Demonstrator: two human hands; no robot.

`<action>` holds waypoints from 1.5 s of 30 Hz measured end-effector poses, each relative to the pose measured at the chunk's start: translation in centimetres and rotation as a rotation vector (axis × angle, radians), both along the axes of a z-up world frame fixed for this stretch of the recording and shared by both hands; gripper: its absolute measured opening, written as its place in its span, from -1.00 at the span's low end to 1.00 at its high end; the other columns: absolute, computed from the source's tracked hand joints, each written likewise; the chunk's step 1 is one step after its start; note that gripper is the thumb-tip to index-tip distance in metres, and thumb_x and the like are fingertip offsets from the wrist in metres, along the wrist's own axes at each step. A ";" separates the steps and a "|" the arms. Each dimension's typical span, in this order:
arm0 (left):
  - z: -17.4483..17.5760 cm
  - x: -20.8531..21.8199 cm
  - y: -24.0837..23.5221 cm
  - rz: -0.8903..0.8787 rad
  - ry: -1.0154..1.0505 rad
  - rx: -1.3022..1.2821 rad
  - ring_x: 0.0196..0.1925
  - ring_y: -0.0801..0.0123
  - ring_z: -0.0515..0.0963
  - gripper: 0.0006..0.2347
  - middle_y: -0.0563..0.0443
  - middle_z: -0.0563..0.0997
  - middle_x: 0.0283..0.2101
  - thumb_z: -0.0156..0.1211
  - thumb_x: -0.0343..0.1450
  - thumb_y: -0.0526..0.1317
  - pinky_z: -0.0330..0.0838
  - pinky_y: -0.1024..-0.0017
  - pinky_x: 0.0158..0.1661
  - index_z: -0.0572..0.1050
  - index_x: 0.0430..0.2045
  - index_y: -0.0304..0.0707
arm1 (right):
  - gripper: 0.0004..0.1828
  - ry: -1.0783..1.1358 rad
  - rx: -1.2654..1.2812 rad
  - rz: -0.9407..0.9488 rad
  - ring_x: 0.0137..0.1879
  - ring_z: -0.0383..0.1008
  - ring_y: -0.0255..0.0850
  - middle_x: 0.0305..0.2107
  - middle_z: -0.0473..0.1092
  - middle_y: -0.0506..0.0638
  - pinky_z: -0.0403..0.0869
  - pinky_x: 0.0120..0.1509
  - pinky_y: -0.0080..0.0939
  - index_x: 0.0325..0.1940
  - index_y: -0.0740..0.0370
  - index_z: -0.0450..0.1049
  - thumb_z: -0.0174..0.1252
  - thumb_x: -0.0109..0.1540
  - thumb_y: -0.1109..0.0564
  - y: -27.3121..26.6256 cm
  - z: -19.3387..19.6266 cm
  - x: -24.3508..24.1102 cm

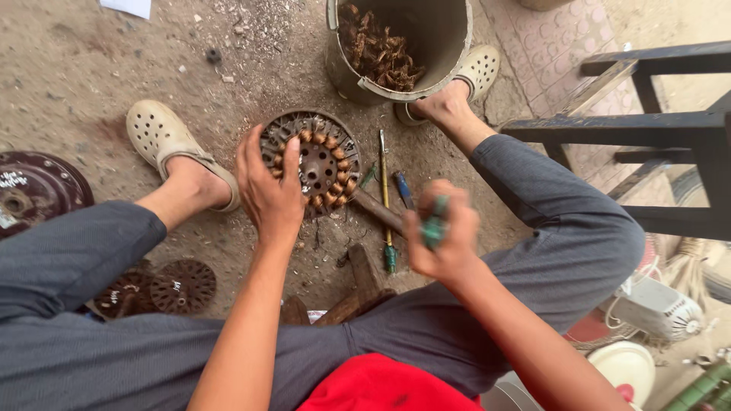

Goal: The person sits on the ground and uses pliers to pull copper wire coils out of a motor stator. The removed wire is placed into a nearby bucket.

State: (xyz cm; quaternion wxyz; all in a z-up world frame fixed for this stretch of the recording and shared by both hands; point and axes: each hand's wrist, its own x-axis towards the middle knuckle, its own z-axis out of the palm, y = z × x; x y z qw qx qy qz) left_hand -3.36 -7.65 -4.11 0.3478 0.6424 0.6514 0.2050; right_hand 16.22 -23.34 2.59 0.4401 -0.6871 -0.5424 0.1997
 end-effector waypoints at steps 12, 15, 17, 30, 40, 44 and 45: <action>0.1 0.3 0.1 -0.018 -0.004 0.117 0.33 -0.11 0.41 -0.49 -0.26 0.42 0.29 0.24 0.52 0.10 0.30 0.00 0.22 0.40 0.22 -0.30 | -0.49 -0.312 -0.175 0.065 -0.25 0.51 0.21 -0.26 0.45 0.27 0.49 -0.16 0.06 -0.02 0.23 0.38 0.25 -0.06 0.21 0.4 1.0 -0.6; 0.5 0.4 0.7 -0.005 -0.061 0.113 0.35 -0.06 0.42 -0.52 -0.20 0.45 0.30 0.22 0.50 0.10 0.33 0.04 0.27 0.43 0.19 -0.25 | -0.51 -0.423 -0.559 0.105 -0.42 0.48 0.21 -0.47 0.45 0.17 0.42 -0.39 0.13 -0.15 0.24 0.37 0.33 -0.14 0.22 0.8 0.5 -0.6; 0.1 0.8 0.9 0.016 -0.041 0.139 0.35 -0.08 0.40 -0.52 -0.22 0.44 0.30 0.23 0.50 0.11 0.32 0.02 0.26 0.45 0.16 -0.24 | -0.68 -0.307 -0.443 -0.029 -0.36 0.51 0.16 -0.44 0.44 0.15 0.47 -0.29 0.08 -0.20 0.17 0.34 0.29 0.03 0.19 1.1 0.4 0.5; -1.0 0.6 0.5 0.028 0.004 0.085 0.37 -0.11 0.39 -0.55 -0.21 0.43 0.34 0.20 0.50 0.17 0.30 -0.04 0.27 0.50 0.08 -0.17 | -0.77 -0.237 -0.394 -0.062 -0.37 0.53 0.06 -0.45 0.43 0.12 0.50 -0.26 0.04 -0.21 0.14 0.36 0.27 0.16 0.11 1.2 2.7 0.6; -0.6 0.5 0.4 0.021 -0.054 0.101 0.36 -0.11 0.40 -0.60 -0.17 0.44 0.32 0.26 0.47 0.12 0.33 -0.02 0.26 0.53 0.01 -0.18 | -0.73 -0.379 -0.500 -0.060 -0.40 0.49 0.11 -0.52 0.44 0.12 0.45 -0.29 0.10 -0.32 0.10 0.43 0.33 -0.05 0.16 1.3 3.5 0.6; -1.1 0.8 0.1 0.036 -0.025 0.047 0.35 -0.13 0.39 -0.61 -0.19 0.42 0.33 0.27 0.47 0.11 0.30 -0.06 0.23 0.53 0.01 -0.16 | -0.69 -0.249 -0.316 -0.068 -0.33 0.51 0.11 -0.43 0.45 0.15 0.48 -0.22 0.07 -0.18 0.15 0.43 0.26 0.01 0.16 2.1 3.3 -0.2; -1.0 0.6 0.0 0.035 -0.021 0.042 0.34 -0.13 0.39 -0.61 -0.20 0.41 0.34 0.27 0.48 0.11 0.30 -0.07 0.23 0.52 0.01 -0.16 | -0.64 -0.274 -0.299 -0.002 -0.28 0.53 0.13 -0.38 0.48 0.16 0.49 -0.20 0.07 -0.13 0.15 0.47 0.23 -0.02 0.19 2.2 3.1 -0.4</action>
